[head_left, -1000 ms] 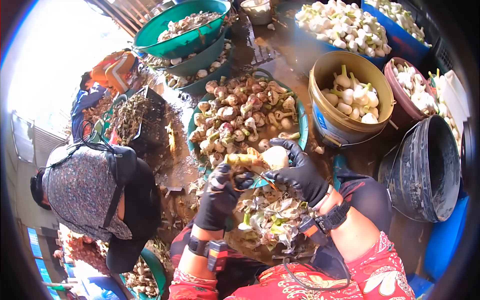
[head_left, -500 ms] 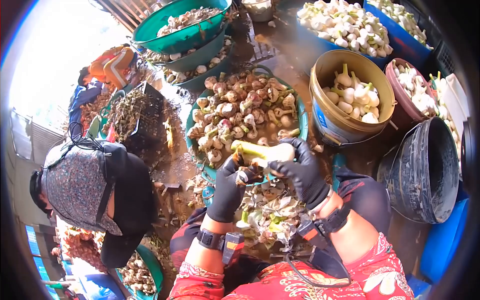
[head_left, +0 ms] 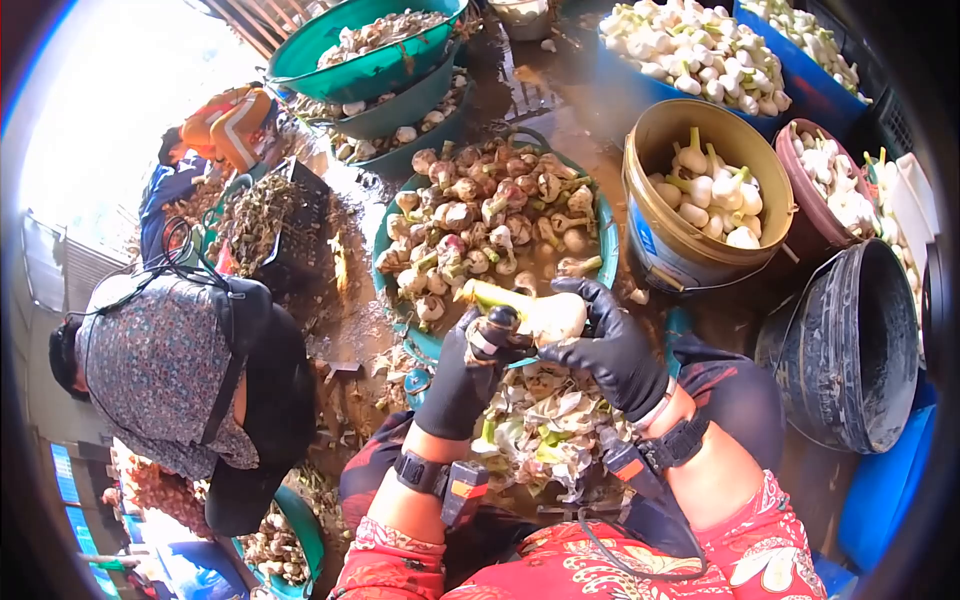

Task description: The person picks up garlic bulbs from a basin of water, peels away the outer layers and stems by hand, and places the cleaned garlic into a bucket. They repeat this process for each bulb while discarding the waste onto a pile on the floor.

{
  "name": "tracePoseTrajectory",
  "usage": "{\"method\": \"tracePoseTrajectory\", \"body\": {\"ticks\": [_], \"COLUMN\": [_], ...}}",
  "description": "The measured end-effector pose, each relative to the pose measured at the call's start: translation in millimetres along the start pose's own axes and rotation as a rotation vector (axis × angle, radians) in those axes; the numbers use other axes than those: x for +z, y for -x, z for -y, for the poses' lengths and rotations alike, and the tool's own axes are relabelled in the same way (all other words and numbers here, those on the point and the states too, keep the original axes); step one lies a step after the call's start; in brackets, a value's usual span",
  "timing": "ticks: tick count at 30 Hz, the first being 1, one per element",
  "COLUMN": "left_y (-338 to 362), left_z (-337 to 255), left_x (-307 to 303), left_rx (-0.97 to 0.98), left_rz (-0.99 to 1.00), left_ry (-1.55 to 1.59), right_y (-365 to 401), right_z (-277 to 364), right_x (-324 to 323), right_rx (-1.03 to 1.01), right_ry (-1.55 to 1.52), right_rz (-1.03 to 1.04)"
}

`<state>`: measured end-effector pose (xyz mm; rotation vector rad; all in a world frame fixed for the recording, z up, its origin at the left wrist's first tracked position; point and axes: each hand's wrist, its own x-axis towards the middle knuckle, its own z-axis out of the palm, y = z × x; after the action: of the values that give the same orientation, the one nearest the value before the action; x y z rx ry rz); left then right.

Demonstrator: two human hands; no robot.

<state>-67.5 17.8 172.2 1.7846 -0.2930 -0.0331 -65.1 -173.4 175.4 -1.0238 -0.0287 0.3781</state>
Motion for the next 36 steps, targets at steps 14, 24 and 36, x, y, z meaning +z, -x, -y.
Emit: {"method": "tracePoseTrajectory", "body": {"ticks": [14, 24, 36], "left_y": [-3.6, 5.7, 18.1], "left_z": [-11.7, 15.7, -19.6], "left_x": [5.2, 1.4, -5.4], "left_rx": [-0.387, -0.087, -0.308], "left_rz": [-0.159, -0.101, -0.005], "left_ry": [0.635, 0.039, 0.506], "right_y": [-2.8, 3.0, -3.5], "right_z": [-18.3, -19.7, -20.2], "right_x": [-0.1, -1.8, -16.3], "right_rx": [-0.019, 0.651, 0.418], "right_ry": [-0.176, -0.643, -0.664], "right_rz": [-0.052, 0.312, 0.288]}}
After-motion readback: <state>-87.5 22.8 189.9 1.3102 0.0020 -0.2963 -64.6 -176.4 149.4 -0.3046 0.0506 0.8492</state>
